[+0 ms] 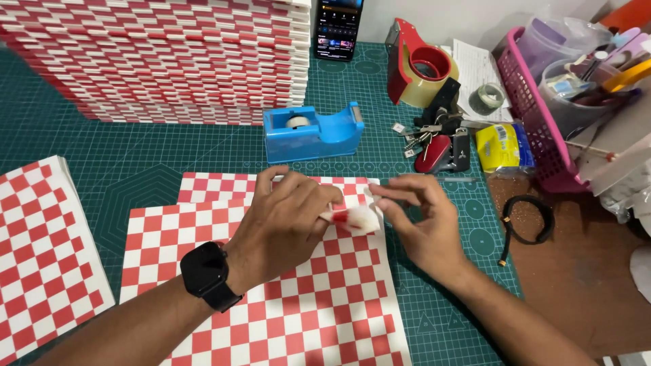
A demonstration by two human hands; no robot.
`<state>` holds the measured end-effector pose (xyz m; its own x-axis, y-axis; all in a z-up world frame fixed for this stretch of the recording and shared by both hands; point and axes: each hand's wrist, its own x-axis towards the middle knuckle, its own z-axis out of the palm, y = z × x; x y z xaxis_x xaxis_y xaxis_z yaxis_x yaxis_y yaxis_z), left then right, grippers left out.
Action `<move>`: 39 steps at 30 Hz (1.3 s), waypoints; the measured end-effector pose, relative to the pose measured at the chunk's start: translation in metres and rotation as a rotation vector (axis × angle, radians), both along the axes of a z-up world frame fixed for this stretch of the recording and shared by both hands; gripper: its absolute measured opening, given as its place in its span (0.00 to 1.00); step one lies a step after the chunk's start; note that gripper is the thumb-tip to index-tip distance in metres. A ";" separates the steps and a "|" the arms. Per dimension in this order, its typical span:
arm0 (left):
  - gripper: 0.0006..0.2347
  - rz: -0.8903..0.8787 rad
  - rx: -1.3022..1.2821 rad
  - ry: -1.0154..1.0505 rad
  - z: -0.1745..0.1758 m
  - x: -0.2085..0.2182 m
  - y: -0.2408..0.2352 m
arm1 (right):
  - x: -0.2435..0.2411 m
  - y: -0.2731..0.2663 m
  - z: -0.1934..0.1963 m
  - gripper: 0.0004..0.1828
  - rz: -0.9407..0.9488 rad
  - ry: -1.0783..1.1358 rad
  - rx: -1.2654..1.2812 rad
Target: Folding red and white checkered paper sheets and stacking them into a large pile on a workstation.
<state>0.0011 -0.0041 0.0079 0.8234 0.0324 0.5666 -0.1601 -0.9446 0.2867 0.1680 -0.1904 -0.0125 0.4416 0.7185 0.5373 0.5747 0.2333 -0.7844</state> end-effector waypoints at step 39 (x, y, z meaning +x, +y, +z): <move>0.09 -0.045 -0.015 -0.011 0.000 -0.003 0.000 | 0.001 0.002 -0.001 0.16 0.097 -0.137 0.028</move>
